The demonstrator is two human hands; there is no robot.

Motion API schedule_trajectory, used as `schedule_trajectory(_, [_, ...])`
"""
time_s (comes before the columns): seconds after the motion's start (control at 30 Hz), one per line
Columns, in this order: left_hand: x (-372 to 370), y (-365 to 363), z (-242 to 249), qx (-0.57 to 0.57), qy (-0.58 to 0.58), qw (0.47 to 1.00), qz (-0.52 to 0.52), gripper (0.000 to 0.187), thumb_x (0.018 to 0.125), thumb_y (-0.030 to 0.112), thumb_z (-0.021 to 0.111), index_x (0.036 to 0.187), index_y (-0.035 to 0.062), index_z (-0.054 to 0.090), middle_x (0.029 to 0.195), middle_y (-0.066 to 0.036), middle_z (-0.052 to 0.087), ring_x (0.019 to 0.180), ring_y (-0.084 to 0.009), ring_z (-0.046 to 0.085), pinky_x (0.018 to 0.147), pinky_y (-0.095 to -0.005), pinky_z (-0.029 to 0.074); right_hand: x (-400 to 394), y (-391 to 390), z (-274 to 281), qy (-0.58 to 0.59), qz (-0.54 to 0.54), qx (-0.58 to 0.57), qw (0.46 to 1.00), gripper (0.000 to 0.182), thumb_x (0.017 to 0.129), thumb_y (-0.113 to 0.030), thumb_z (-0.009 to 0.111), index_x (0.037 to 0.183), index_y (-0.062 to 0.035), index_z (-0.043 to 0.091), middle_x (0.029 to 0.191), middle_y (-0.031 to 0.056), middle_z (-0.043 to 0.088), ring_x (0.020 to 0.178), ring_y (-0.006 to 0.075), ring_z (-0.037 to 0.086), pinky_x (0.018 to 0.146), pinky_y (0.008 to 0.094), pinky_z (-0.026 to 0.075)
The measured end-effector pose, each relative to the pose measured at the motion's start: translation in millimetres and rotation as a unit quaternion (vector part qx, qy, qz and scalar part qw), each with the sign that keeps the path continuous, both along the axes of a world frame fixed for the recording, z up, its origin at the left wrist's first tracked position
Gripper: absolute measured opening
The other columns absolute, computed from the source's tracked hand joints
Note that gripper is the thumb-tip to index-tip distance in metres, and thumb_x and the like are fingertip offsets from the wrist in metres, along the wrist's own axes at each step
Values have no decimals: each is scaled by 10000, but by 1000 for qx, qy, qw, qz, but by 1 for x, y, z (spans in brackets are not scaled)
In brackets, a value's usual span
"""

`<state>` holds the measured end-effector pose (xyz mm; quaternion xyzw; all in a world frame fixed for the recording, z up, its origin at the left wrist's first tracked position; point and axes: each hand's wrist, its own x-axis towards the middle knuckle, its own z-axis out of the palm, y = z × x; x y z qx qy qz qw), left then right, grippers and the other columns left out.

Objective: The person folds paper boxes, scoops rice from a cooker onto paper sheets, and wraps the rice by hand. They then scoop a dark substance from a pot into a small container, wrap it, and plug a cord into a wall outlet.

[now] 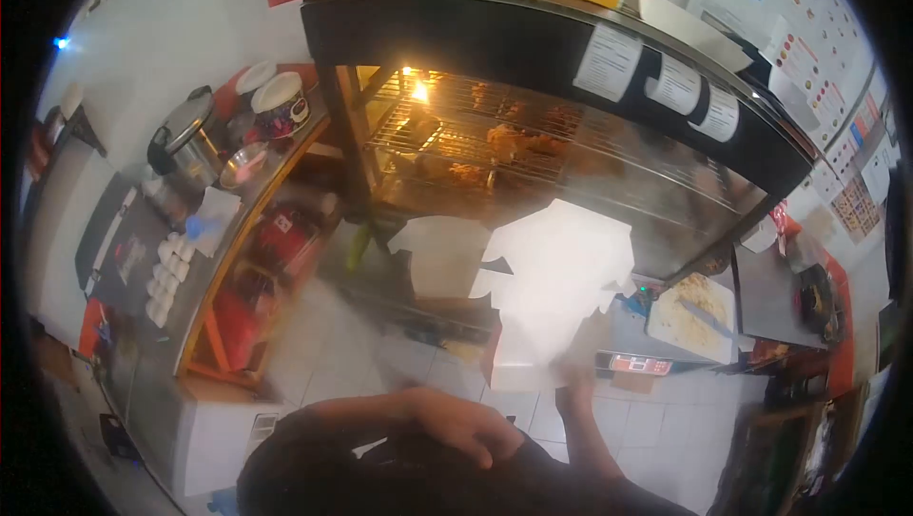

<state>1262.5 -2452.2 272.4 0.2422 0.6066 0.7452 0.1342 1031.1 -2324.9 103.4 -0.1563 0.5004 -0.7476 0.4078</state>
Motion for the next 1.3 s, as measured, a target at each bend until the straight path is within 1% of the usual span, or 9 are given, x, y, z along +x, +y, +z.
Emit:
schedule_trajectory(0.13, [58,-48,-23,-100,-46,964,244,181,899,161,646,855,46,514,851,-38,516,823,-162,506,770,-338,412,13,-33,3,23,80,-9,996,549,769,50,512,1301,-74,450,1120,83,572,979,210,586,806,327,504])
schedule_trajectory(0.4, [230,-98,-130,-170,-406,894,86,276,896,301,686,931,47,586,862,-10,575,839,-128,576,714,-315,490,74,-98,-45,10,11,26,1000,518,813,18,514,1320,-74,466,1107,80,597,952,182,595,788,301,500])
schedule_trajectory(0.43, [250,-93,-151,-102,-387,911,99,403,905,346,643,1148,25,623,963,-83,670,840,-195,623,732,-332,499,88,-104,-41,-32,33,-18,999,475,819,7,515,1287,-66,481,1071,69,598,947,177,592,789,298,497])
schedule_trajectory(0.53, [273,-112,-151,-60,-332,927,164,288,918,336,649,904,57,577,844,3,565,770,-87,539,657,-277,468,118,-107,-43,7,76,14,997,433,812,-5,533,1240,-56,501,1043,63,593,954,178,590,804,296,493])
schedule_trajectory(0.77, [315,-209,-156,-339,-370,820,273,196,922,223,599,864,36,590,717,11,567,629,-86,512,568,-271,431,176,-124,-38,253,123,37,959,418,848,-87,600,1250,-20,502,1137,84,597,1042,195,585,892,322,470])
schedule_trajectory(0.9, [269,-187,-85,-22,-135,920,368,219,920,214,617,976,3,601,774,-24,598,675,-109,563,618,-271,470,223,-144,-11,225,125,47,965,517,886,-157,619,1342,-21,418,1267,106,522,1164,219,518,967,358,430])
schedule_trajectory(1.03, [195,-131,-100,-355,110,617,694,335,915,280,631,1087,-1,569,1015,-141,603,940,-300,600,856,-396,479,258,-167,-8,164,267,-26,949,884,817,-181,725,1487,-64,161,1455,135,321,1316,276,359,1060,411,355])
schedule_trajectory(1.13, [191,-135,-116,-321,23,555,767,337,909,269,626,1111,4,570,1038,-188,592,979,-375,586,864,-447,465,293,-190,49,160,354,-70,919,877,785,-101,666,1501,-62,162,1490,145,302,1308,279,389,1073,438,353])
schedule_trajectory(1.3, [267,-154,-95,-56,-142,710,688,389,950,299,597,1193,-1,553,1014,-77,646,918,-133,583,827,-324,472,287,-209,82,142,333,-90,928,537,838,-58,542,1358,29,439,1270,146,497,1124,230,529,998,403,415])
